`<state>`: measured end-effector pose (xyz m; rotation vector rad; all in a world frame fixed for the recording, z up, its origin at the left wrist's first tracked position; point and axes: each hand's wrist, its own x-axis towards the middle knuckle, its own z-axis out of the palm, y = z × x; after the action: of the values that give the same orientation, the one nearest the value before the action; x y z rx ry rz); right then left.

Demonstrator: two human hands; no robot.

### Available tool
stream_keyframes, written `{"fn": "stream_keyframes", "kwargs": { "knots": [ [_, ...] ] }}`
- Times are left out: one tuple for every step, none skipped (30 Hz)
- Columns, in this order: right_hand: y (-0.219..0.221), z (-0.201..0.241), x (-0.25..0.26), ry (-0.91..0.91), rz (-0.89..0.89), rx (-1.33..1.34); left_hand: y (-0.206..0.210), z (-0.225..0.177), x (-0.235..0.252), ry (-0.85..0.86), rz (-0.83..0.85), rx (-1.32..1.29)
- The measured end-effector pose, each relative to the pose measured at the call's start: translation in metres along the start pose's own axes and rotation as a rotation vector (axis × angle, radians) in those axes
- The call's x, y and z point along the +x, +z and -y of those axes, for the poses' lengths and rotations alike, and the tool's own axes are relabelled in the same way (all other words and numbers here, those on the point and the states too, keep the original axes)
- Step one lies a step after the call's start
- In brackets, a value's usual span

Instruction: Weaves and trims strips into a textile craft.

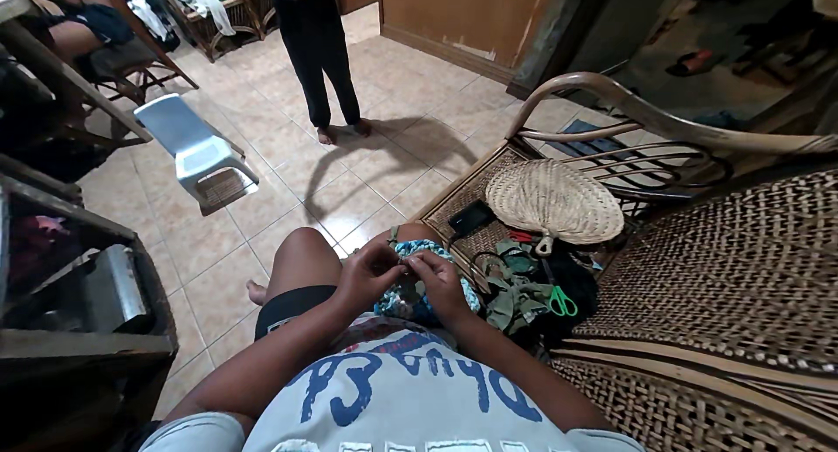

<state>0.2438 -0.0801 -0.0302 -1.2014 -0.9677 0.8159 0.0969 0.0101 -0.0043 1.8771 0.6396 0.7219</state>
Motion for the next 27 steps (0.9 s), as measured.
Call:
{"fn": "stream_keyframes", "kwargs": {
  "knots": [
    [-0.001,-0.001,0.000,-0.008,0.004,-0.007,-0.001,-0.002,0.001,-0.054,0.007,-0.045],
    [-0.001,-0.002,0.000,-0.016,0.002,-0.019,-0.001,-0.004,0.001,-0.123,0.016,-0.136],
    [-0.002,-0.002,0.000,-0.026,-0.005,-0.033,-0.002,-0.005,0.002,-0.199,0.019,-0.246],
    [-0.002,-0.002,0.001,-0.027,-0.014,-0.043,-0.002,-0.006,0.003,-0.268,0.018,-0.346],
    [-0.003,-0.002,0.001,-0.024,-0.024,-0.051,-0.002,-0.006,0.003,-0.332,0.013,-0.427],
    [-0.003,-0.001,0.001,-0.018,-0.035,-0.053,-0.002,-0.007,0.004,-0.387,0.005,-0.487],
    [-0.002,-0.001,0.001,-0.014,-0.045,-0.053,-0.003,-0.007,0.004,-0.429,-0.003,-0.534],
    [-0.002,0.000,0.001,-0.017,-0.054,-0.059,-0.003,-0.008,0.005,-0.461,-0.010,-0.572],
    [-0.002,0.000,0.001,-0.027,-0.061,-0.077,-0.003,-0.008,0.005,-0.485,-0.015,-0.602],
    [-0.001,0.000,0.000,-0.045,-0.064,-0.108,-0.003,-0.008,0.006,-0.507,-0.020,-0.631],
    [-0.001,-0.002,0.000,-0.074,-0.063,-0.146,-0.003,-0.008,0.006,-0.529,-0.028,-0.657],
    [0.000,-0.003,0.000,-0.114,-0.062,-0.186,-0.002,-0.009,0.007,-0.548,-0.035,-0.677],
    [0.000,-0.006,0.000,-0.160,-0.061,-0.223,-0.002,-0.009,0.007,-0.561,-0.036,-0.691],
    [0.000,-0.008,0.000,-0.203,-0.058,-0.258,-0.002,-0.009,0.007,-0.570,-0.032,-0.702],
    [0.000,-0.009,0.000,-0.237,-0.055,-0.290,-0.002,-0.009,0.006,-0.577,-0.021,-0.708],
    [-0.001,-0.011,0.000,-0.265,-0.054,-0.324,-0.002,-0.009,0.006,-0.587,-0.012,-0.715],
    [-0.001,-0.012,0.000,-0.287,-0.056,-0.354,-0.003,-0.008,0.006,-0.594,0.003,-0.719],
    [-0.001,-0.013,0.000,-0.300,-0.062,-0.377,-0.003,-0.008,0.006,-0.599,0.014,-0.722],
    [0.000,-0.013,0.000,-0.308,-0.067,-0.395,-0.003,-0.008,0.006,-0.604,0.022,-0.719],
    [0.000,-0.013,0.000,-0.311,-0.072,-0.406,-0.003,-0.008,0.006,-0.605,0.028,-0.706],
    [0.000,-0.014,0.000,-0.317,-0.075,-0.411,-0.004,-0.009,0.006,-0.606,0.037,-0.689],
    [0.000,-0.015,0.000,-0.325,-0.074,-0.414,-0.004,-0.009,0.006,-0.601,0.047,-0.677],
    [0.000,-0.015,-0.001,-0.330,-0.072,-0.410,-0.005,-0.008,0.006,-0.594,0.057,-0.668],
    [0.000,-0.014,-0.001,-0.329,-0.071,-0.402,-0.006,-0.007,0.007,-0.590,0.066,-0.663],
    [0.000,-0.014,-0.001,-0.320,-0.070,-0.391,-0.006,-0.007,0.007,-0.589,0.073,-0.660],
    [0.000,-0.012,-0.001,-0.300,-0.069,-0.371,-0.006,-0.007,0.007,-0.590,0.077,-0.658],
    [-0.001,-0.011,0.000,-0.271,-0.069,-0.343,-0.006,-0.007,0.007,-0.595,0.076,-0.660]
  ]
}}
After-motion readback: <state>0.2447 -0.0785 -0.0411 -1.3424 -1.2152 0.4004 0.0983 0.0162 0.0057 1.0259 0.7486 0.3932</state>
